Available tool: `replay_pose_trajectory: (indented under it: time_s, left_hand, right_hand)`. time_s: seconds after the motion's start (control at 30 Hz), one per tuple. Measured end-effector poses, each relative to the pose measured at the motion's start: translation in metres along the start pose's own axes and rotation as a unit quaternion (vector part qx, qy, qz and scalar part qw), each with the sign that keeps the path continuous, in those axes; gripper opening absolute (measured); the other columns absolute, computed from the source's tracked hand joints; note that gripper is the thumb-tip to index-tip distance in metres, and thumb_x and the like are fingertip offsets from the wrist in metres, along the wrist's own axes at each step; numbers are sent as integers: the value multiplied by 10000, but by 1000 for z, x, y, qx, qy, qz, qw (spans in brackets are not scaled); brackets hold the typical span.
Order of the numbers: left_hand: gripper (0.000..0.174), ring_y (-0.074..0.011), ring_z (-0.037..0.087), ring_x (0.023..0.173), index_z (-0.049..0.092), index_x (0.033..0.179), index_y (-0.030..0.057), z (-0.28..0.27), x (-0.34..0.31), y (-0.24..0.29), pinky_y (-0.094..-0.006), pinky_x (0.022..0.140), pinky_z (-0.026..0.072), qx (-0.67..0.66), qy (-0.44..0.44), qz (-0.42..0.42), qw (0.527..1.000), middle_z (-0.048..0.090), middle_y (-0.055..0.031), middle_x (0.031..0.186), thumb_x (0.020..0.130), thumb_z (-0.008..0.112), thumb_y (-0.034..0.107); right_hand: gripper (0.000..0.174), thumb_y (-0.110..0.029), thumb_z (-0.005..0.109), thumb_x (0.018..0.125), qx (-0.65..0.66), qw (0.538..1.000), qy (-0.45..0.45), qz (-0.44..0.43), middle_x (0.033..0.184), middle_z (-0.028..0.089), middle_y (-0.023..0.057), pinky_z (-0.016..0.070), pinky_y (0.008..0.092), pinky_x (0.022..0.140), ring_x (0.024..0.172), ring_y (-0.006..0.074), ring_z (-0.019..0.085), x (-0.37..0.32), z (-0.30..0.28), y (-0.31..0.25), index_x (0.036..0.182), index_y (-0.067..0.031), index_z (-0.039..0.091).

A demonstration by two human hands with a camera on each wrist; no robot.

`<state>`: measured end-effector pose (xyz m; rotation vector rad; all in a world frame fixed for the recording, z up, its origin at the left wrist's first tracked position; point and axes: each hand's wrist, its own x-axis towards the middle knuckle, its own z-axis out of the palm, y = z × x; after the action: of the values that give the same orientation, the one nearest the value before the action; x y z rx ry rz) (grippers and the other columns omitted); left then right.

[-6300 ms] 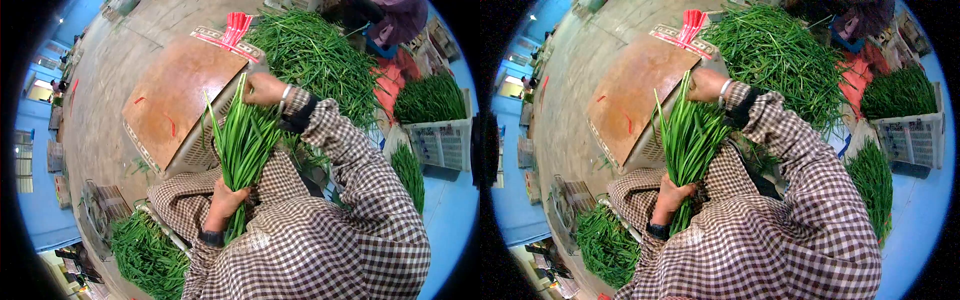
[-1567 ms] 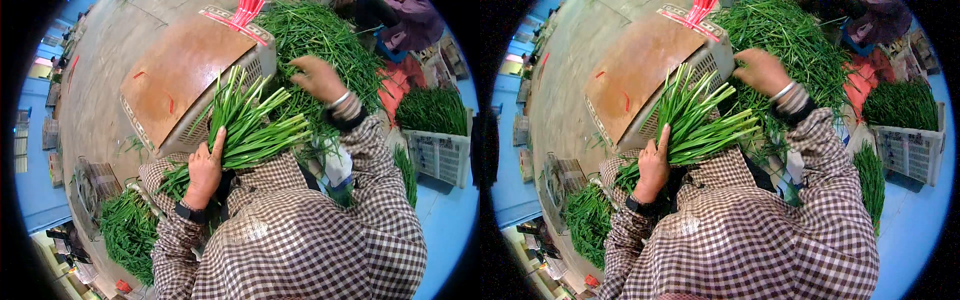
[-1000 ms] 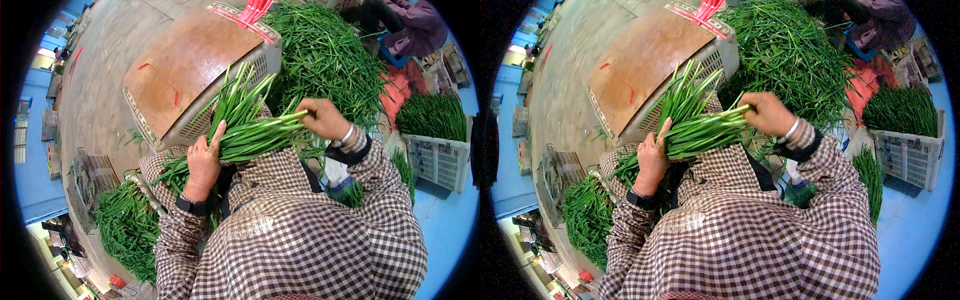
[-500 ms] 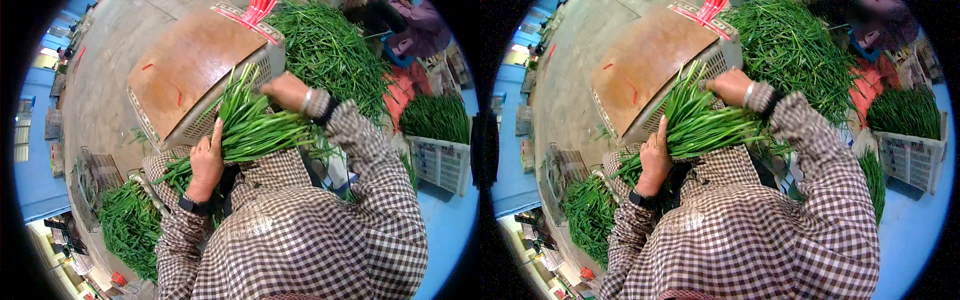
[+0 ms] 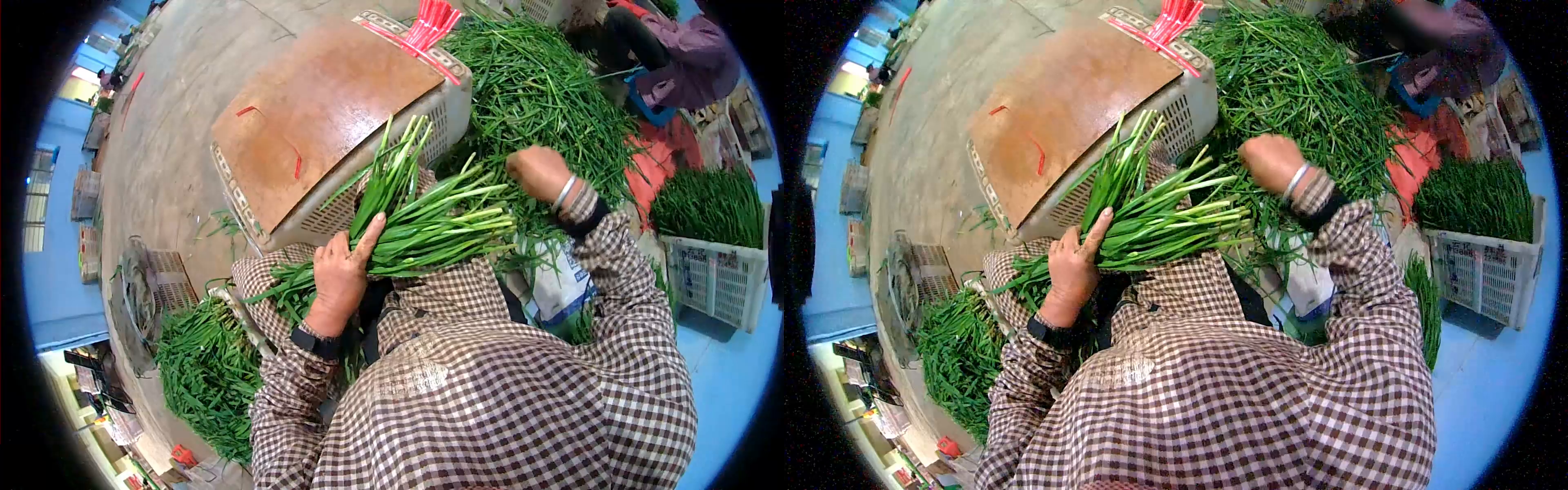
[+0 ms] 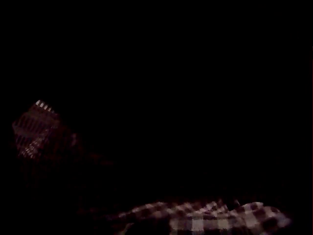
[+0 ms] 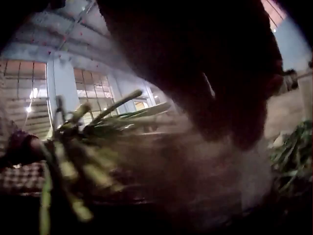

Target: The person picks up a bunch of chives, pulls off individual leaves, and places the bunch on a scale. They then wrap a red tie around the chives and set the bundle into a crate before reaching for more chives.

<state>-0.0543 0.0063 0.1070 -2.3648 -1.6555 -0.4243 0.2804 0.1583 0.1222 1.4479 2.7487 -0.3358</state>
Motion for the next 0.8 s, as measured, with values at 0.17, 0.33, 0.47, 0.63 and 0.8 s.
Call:
replay_pose_trajectory:
  time_s: [0.17, 0.33, 0.47, 0.63, 0.8]
  left_hand:
    - [684, -214, 509, 655, 400, 1334, 319, -3, 0, 1, -338, 571, 383, 18, -6, 14, 1000, 478, -62, 763, 713, 542, 69]
    - [699, -213, 514, 660, 370, 1356, 281, -3, 1, 1, -332, 581, 386, 35, 7, 16, 999, 481, -64, 770, 714, 524, 51]
    - [706, -231, 519, 680, 306, 1387, 161, 0, -5, -1, -334, 596, 387, -24, 3, -39, 999, 504, -84, 793, 725, 509, 27]
    - [687, -217, 521, 694, 355, 1366, 220, -3, -3, 2, -329, 610, 383, -21, -10, -24, 999, 518, -80, 818, 724, 514, 36]
    - [655, -198, 530, 719, 421, 1323, 304, -7, -3, 4, -322, 616, 377, 6, 7, 14, 1000, 529, -72, 841, 722, 529, 67]
  right_hand:
    - [318, -65, 627, 710, 47, 976, 169, -128, 1024, 574, 99, 473, 390, 763, 898, 287, 567, 64, -41, -34, 1023, -78, 571]
    - [302, -166, 654, 711, 7, 981, 66, -182, 1014, 575, 95, 429, 410, 814, 959, 284, 538, 100, -14, -69, 998, -100, 591]
    - [271, -262, 646, 748, 94, 975, 101, -172, 946, 572, 119, 409, 405, 777, 916, 289, 534, 46, -25, -75, 909, -50, 591]
    - [226, -213, 653, 756, 191, 964, 146, -118, 911, 585, 146, 451, 391, 744, 856, 313, 554, 14, -13, -85, 813, -5, 586]
    - [155, -153, 625, 776, 360, 926, 76, -87, 913, 605, 146, 453, 355, 772, 887, 262, 572, 7, -13, -82, 797, -1, 606]
